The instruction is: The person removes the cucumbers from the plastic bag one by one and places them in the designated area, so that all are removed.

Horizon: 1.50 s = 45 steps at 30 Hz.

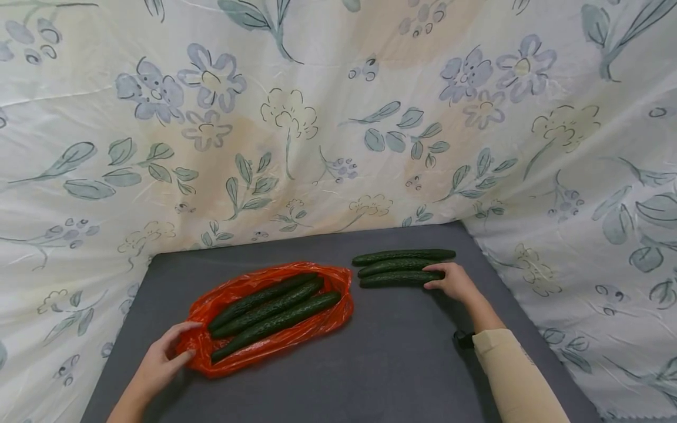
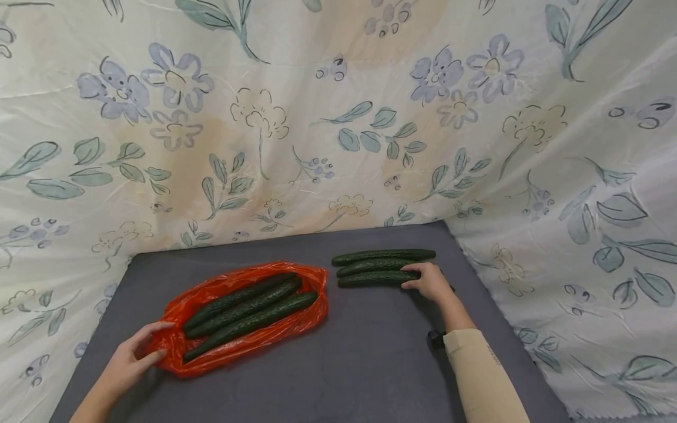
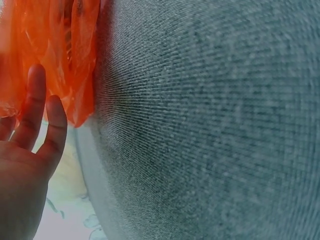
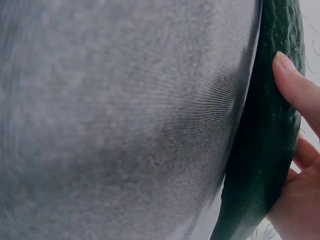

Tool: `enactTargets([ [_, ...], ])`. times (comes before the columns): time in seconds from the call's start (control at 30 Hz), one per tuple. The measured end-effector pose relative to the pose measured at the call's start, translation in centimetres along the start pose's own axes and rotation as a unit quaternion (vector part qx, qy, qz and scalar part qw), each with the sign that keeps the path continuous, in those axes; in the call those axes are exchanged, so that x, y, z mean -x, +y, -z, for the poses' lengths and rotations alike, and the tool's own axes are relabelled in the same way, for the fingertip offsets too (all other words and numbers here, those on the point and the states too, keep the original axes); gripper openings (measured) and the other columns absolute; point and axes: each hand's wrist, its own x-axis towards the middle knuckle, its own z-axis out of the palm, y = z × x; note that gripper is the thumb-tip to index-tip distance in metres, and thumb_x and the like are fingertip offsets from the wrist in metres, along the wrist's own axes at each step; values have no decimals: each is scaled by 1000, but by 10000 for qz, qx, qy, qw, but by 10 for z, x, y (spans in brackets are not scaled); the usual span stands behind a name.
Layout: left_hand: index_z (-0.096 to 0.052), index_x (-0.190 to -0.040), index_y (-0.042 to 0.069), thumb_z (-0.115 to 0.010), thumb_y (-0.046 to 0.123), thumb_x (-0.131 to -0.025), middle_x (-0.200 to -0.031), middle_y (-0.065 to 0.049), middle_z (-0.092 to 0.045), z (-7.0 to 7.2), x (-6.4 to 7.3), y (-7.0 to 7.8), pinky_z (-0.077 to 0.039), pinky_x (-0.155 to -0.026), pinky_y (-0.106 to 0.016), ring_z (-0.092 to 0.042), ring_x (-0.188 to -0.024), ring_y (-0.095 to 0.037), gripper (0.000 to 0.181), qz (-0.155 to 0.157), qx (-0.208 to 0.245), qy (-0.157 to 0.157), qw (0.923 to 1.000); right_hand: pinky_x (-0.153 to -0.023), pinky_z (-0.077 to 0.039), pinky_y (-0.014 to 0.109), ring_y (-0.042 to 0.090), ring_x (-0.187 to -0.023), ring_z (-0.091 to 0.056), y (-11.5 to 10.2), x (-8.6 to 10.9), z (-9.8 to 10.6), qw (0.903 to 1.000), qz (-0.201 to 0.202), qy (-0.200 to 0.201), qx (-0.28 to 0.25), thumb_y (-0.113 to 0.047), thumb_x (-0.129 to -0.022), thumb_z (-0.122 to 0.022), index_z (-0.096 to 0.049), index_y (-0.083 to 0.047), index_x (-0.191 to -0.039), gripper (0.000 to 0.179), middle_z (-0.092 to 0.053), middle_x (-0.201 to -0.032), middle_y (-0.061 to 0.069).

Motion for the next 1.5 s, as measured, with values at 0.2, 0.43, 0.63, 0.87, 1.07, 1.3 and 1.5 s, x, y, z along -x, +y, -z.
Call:
enactTargets([
  [0.2,-60,-131,1,-71,1,-91,-129,17,-56,1,2,0,-48,-80,-8,-52,-108,14,42,45,-12,3,10000,-80,-53,47,44,-118,-58,-5,-5,-4,9985,130,287,442,-27,-82,-84,-67,-13,-133,56,-57,-141,24],
  [0.43,-59,-130,-1,-70,-3,-90,-131,-2,-59,1,0,1,-45,-85,-6,-48,-116,16,42,-132,55,26,9999,-95,-48,60,48,-126,-52,-12,-2,-6,9960,43,398,801,-20,-80,-85,-67,-9,-132,55,-57,-138,27],
  [0.63,-59,-130,-1,-70,-5,-89,-131,3,-60,-3,-1,-1,-47,-83,-7,-51,-114,13,43,-295,195,33,9994,-97,-47,61,48,-128,-50,-12,0,-4,9957,34,448,809,-18,-81,-84,-66,-9,-132,55,-56,-140,26],
  [0.87,-60,-129,0,-70,-5,-89,-132,-5,-59,-8,-4,0,-45,-87,-6,-46,-119,16,42,-336,158,53,9993,-98,-46,61,48,-127,-51,-10,2,5,9961,210,611,606,-18,-81,-84,-66,-6,-131,54,-60,-136,23],
  [1.07,-61,-129,3,-70,-3,-90,-132,-5,-60,-7,-4,2,-44,-86,-5,-44,-119,18,41,-261,124,66,9996,-98,-46,59,43,-129,-51,-19,6,11,9966,241,767,180,-22,-84,-82,-63,-9,-136,57,-62,-136,19],
  [1.3,-60,-130,3,-70,-1,-90,-131,-8,-59,-3,-4,1,-47,-83,-7,-46,-116,17,41,-133,71,18,9999,-95,-47,59,41,-125,-56,-30,7,10,9964,266,804,-4,-26,-86,-81,-56,-11,-143,64,-63,-134,20],
  [1.5,-60,-130,1,-70,0,-91,-131,-9,-59,0,-2,0,-46,-84,-6,-45,-116,17,40,-96,32,-1,9999,-92,-50,56,38,-121,-59,-35,7,8,9956,327,879,-33,-28,-87,-80,-56,-11,-144,65,-63,-133,19],
])
